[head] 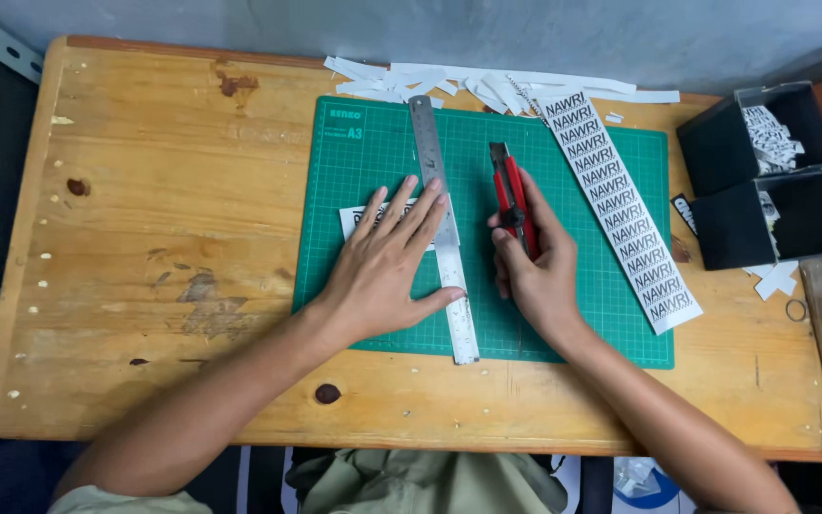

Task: The person uses a metal ruler and a red utility knife to cut a sheet of white paper printed with the word 'NAWRI' into smaller rectangular pieces on a green cutting mat. They repeatedly align the ruler, slice the paper, and move the cut pieces aside.

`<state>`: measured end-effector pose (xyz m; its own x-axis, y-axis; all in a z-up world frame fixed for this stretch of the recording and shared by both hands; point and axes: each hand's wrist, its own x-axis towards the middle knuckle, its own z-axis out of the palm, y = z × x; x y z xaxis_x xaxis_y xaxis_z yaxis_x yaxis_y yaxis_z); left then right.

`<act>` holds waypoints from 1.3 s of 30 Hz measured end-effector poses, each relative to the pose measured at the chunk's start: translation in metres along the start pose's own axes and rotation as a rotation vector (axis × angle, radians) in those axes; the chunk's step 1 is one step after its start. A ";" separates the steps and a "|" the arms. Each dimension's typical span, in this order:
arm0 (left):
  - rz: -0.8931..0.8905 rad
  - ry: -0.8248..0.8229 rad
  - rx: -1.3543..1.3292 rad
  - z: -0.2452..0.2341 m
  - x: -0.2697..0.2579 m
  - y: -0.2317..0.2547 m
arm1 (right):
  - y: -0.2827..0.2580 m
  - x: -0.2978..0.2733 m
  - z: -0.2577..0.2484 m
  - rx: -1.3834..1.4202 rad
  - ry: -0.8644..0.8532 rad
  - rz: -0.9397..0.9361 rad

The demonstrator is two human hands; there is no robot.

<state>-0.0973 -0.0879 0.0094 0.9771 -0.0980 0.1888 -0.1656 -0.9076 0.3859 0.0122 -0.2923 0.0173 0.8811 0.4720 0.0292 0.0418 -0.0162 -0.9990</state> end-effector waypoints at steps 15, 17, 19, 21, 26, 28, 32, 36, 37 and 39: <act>-0.002 -0.039 -0.072 -0.012 -0.018 -0.002 | -0.003 -0.004 -0.006 -0.052 0.005 0.034; -0.009 0.006 -0.093 -0.009 -0.012 0.002 | -0.005 -0.004 -0.005 -0.051 0.006 0.035; -0.018 0.047 -0.117 -0.005 -0.009 0.004 | -0.002 -0.004 -0.006 -0.051 0.006 0.041; -0.017 0.045 -0.069 -0.003 -0.007 0.003 | 0.003 -0.004 -0.009 -0.049 -0.017 0.031; -0.026 0.026 -0.060 -0.001 -0.010 0.001 | 0.003 -0.005 -0.009 -0.042 -0.012 0.038; -0.026 0.023 -0.047 -0.002 -0.010 0.001 | 0.002 -0.004 -0.008 -0.040 -0.012 0.037; -0.030 -0.012 -0.051 -0.004 -0.010 0.001 | 0.001 -0.005 -0.007 -0.044 -0.007 0.034; -0.029 -0.035 -0.054 -0.005 -0.011 0.000 | -0.002 -0.005 -0.005 -0.053 0.006 0.020; -0.027 -0.035 -0.054 -0.005 -0.011 0.000 | -0.001 -0.005 -0.006 -0.054 0.008 0.019; -0.036 -0.027 -0.063 -0.005 -0.012 0.000 | 0.001 -0.005 -0.005 -0.051 0.012 0.015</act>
<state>-0.1097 -0.0848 0.0119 0.9856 -0.0773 0.1501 -0.1376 -0.8834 0.4481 0.0102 -0.2994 0.0161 0.8873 0.4609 0.0154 0.0524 -0.0677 -0.9963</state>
